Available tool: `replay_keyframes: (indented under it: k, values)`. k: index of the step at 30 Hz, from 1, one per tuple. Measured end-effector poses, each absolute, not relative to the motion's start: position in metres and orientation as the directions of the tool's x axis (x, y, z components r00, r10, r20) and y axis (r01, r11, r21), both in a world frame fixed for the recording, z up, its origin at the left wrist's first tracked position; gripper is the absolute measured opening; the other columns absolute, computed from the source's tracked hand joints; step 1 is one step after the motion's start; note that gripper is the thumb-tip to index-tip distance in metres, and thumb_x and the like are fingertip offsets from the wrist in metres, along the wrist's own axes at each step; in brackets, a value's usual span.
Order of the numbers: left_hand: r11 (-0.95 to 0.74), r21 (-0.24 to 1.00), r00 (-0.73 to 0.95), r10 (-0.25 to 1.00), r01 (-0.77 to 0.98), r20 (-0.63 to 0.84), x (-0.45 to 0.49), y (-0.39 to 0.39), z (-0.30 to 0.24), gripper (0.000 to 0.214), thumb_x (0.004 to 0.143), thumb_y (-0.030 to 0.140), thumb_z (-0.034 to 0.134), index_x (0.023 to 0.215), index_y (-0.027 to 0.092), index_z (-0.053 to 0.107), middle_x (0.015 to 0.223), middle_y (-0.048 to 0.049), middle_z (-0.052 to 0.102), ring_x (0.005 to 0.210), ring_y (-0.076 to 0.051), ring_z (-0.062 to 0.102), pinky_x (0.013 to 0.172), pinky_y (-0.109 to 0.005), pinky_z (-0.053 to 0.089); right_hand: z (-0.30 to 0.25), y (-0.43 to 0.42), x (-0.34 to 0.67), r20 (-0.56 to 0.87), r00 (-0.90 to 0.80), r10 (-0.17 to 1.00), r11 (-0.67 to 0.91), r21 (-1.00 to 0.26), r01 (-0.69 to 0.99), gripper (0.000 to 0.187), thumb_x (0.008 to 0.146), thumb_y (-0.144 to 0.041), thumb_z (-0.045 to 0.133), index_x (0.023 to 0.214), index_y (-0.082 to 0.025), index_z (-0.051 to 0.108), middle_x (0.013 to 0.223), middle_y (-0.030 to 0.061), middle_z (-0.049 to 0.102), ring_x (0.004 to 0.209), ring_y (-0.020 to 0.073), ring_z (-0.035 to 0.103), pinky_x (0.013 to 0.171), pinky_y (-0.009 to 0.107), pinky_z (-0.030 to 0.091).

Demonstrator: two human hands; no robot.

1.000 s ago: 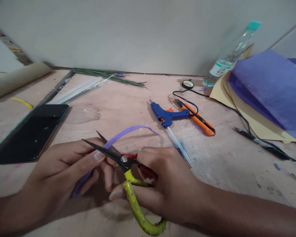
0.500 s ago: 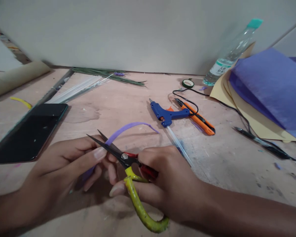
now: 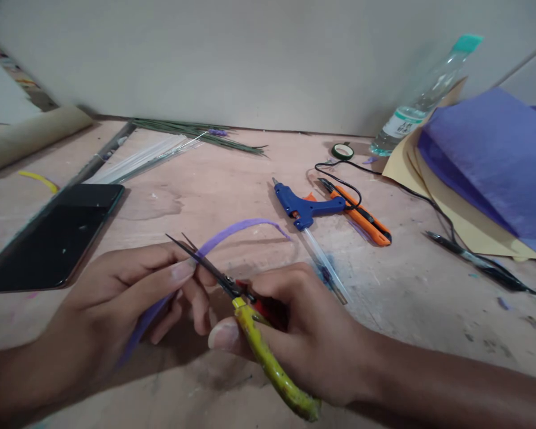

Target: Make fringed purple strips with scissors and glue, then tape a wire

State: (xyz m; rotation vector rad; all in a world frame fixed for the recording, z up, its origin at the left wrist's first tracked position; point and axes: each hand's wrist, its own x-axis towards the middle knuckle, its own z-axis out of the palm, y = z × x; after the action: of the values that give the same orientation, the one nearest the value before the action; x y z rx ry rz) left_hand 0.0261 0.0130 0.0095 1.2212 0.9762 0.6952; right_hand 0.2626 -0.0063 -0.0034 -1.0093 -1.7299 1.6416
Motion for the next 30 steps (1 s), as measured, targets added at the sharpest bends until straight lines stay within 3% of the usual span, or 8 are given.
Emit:
replay_keyframes:
  k: [6,9,16,23,30]
  values:
    - [0.229,0.971,0.435,0.869,0.070,-0.236,0.0256,0.0126,0.0090,0.027,0.103,0.039,0.061,0.089,0.019,0.074,0.069,-0.0021,0.080,0.045,-0.009,0.046,0.041,-0.018,0.031,0.0019,-0.0055,0.2583,-0.138,-0.562,0.815,-0.019,-0.977,0.212,0.067,0.098,-0.076,0.066,0.068,-0.018,0.054,0.071,-0.0004,0.048,0.067,0.0131,0.040,0.062,0.030,0.032]
    - [0.221,0.972,0.442,0.866,0.079,-0.233,0.0255,0.0120,0.0091,0.027,0.103,0.038,0.060,0.091,0.019,0.075,0.069,-0.0021,0.081,0.045,-0.009,0.046,0.041,-0.018,0.031,0.0006,-0.0050,0.2564,-0.113,-0.573,0.812,-0.008,-0.983,0.183,0.064,0.100,-0.074,0.066,0.072,-0.017,0.059,0.074,0.0005,0.054,0.068,0.0132,0.043,0.063,0.030,0.034]
    - [0.230,0.969,0.438,0.865,0.087,-0.245,0.0274,0.0112,0.0126,0.029,0.103,0.038,0.060,0.087,0.019,0.075,0.068,-0.0025,0.081,0.045,-0.009,0.044,0.041,-0.018,0.031,-0.0020,-0.0075,0.2571,-0.063,-0.530,0.846,0.047,-0.980,0.192,0.064,0.099,-0.063,0.074,0.063,-0.019,0.047,0.061,-0.0058,0.036,0.057,0.0085,0.032,0.051,0.027,0.024]
    - [0.252,0.966,0.442,0.862,0.056,-0.250,0.0262,0.0104,0.0123,0.030,0.103,0.038,0.062,0.084,0.019,0.076,0.070,-0.0016,0.081,0.045,-0.008,0.044,0.042,-0.017,0.030,-0.0019,-0.0089,0.2583,-0.054,-0.514,0.856,0.047,-0.982,0.181,0.062,0.093,-0.057,0.084,0.063,-0.018,0.047,0.061,-0.0067,0.035,0.057,0.0077,0.031,0.051,0.026,0.023]
    - [0.251,0.967,0.424,0.872,0.039,-0.243,0.0262,0.0120,0.0118,0.026,0.102,0.034,0.064,0.086,0.019,0.077,0.070,-0.0015,0.081,0.046,-0.008,0.045,0.041,-0.018,0.031,-0.0002,-0.0064,0.2592,-0.055,-0.531,0.845,0.082,-0.969,0.231,0.058,0.098,-0.060,0.077,0.067,-0.018,0.052,0.063,-0.0058,0.039,0.060,0.0091,0.035,0.054,0.026,0.026]
